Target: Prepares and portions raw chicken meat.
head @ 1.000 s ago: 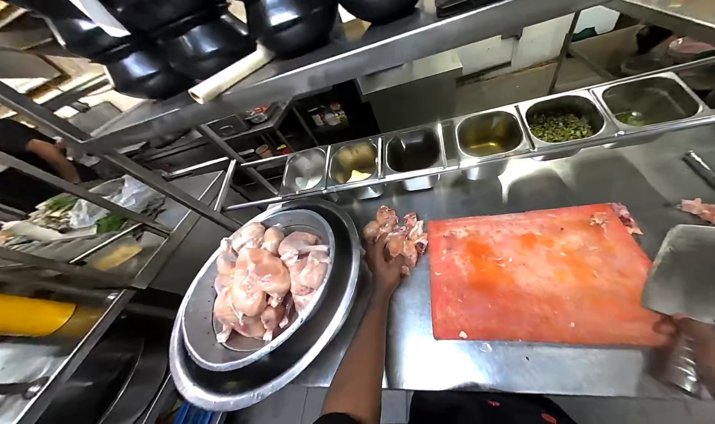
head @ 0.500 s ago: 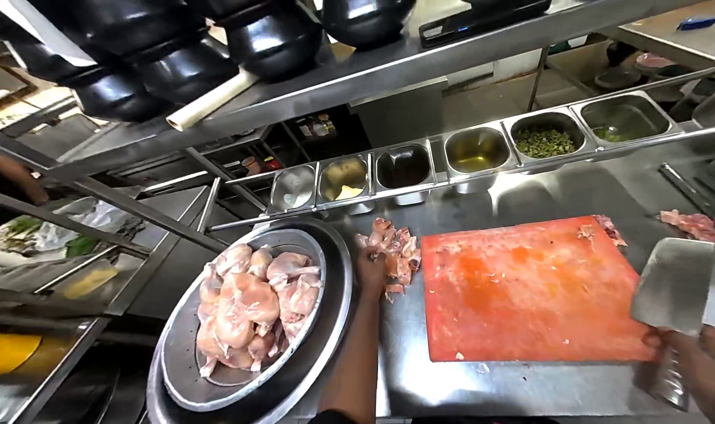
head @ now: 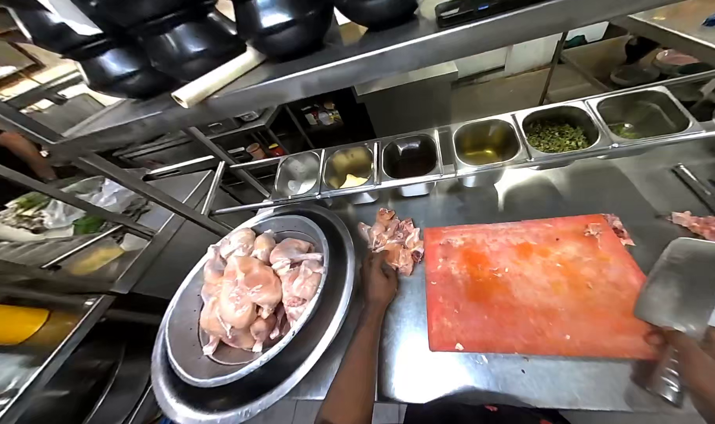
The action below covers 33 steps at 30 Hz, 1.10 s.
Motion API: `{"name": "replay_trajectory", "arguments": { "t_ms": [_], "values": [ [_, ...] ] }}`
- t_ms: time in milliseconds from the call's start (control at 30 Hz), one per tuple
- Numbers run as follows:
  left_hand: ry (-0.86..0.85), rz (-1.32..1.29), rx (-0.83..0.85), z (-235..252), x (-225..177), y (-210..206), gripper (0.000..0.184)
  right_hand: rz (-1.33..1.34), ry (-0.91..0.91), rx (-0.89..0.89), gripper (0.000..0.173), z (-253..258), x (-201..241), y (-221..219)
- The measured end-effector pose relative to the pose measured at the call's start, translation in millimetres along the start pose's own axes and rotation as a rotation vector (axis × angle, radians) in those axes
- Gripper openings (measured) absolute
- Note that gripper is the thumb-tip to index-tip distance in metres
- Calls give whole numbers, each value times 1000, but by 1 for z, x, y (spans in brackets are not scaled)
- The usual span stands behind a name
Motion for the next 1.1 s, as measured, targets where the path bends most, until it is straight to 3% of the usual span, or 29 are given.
{"name": "replay_trajectory", "arguments": {
  "t_ms": [67,133,367,433,600,667,733,867,933,1100],
  "values": [
    [-31,160,173,4,-7,-11,60,6,6,13,28,1,-2,-2],
    [-26,272,281,9,-9,-17,60,36,22,13,27,-1,-1,-1],
    [-181,443,216,25,-12,-7,57,23,25,-3,29,-3,-1,-1],
    [-137,326,152,22,-14,4,46,19,12,-3,29,-4,-2,0],
    [220,-120,-17,19,3,19,26,6,4,-25,25,-7,-1,1],
    [278,-298,-87,20,11,16,29,-10,-5,-25,28,-12,3,2],
    [268,-340,-46,16,8,13,35,-19,-17,-33,26,-15,4,2],
    [145,-113,431,-4,-4,-12,53,-12,-21,-33,25,-12,1,0],
    [96,-140,413,-10,-3,-14,59,-12,-16,-37,25,-11,-1,0],
    [10,-553,125,-14,5,-3,61,-4,-14,-40,26,-10,0,-1]
  ]
}}
Point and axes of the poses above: each hand's wrist, its own z-axis towards the middle knuckle, its own y-axis out of the back of the hand, x = y × z, the point moved 10 cm from there along z, towards the middle knuckle, and after that the axes turned 12 degrees about -y, right-handed, at the moved point
